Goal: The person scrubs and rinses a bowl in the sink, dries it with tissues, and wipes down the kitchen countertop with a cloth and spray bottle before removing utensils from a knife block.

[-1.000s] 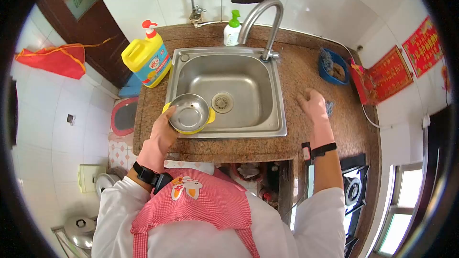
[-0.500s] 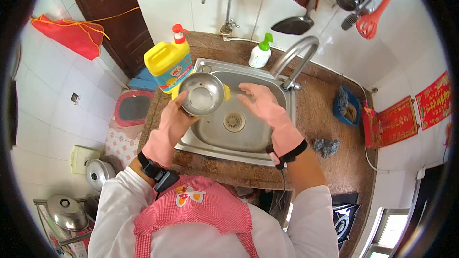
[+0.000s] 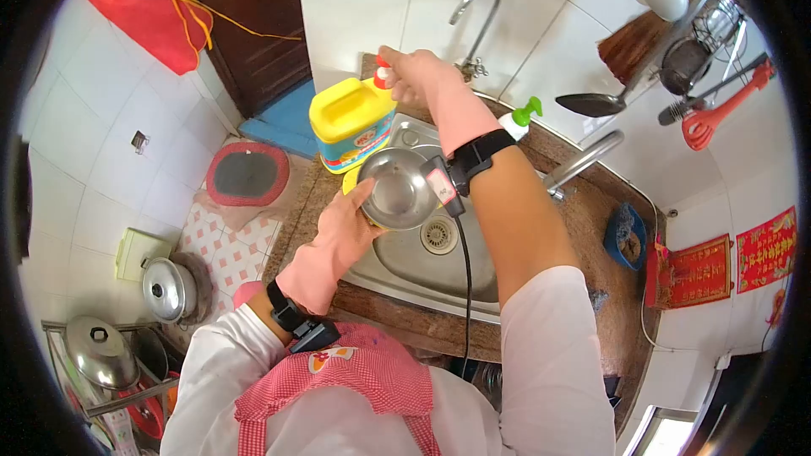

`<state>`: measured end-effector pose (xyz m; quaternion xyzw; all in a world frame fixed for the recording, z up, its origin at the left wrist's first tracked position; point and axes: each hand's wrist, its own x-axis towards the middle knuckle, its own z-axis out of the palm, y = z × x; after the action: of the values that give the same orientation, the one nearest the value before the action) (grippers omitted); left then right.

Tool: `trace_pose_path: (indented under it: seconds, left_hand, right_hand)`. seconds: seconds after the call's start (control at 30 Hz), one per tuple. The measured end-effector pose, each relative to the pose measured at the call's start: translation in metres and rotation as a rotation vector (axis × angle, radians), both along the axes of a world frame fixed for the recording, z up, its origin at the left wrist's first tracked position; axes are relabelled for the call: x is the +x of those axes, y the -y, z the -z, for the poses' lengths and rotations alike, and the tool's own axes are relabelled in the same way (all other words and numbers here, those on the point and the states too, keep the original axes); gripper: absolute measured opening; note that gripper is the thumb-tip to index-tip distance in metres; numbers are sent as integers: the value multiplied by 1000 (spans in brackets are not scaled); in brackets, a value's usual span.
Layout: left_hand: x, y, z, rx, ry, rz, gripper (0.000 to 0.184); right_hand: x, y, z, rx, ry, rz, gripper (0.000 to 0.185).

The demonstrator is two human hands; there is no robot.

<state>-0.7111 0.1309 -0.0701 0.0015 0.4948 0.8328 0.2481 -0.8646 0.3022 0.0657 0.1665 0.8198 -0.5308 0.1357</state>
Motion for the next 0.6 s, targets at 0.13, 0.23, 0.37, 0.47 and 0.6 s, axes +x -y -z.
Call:
trace_pose_path:
  seconds: [0.13,0.23,0.37,0.47,0.6]
  left_hand:
    - [-5,13,1,90,100,-37,40]
    - [-10,15,-7,124,220,-80,39]
    - [-14,13,-4,43,188,-86,40]
    - [-10,16,0,-283,-148,-25,54]
    - [-13,18,-16,-290,-60,-84,81]
  right_hand:
    - [-6,1,8,-137,8,54,38]
    - [0,7,6,-178,0,73,38]
    - [0,1,12,-182,30,50,40]
    - [0,0,17,-219,43,81,43]
    - [23,1,7,-384,4,92,54]
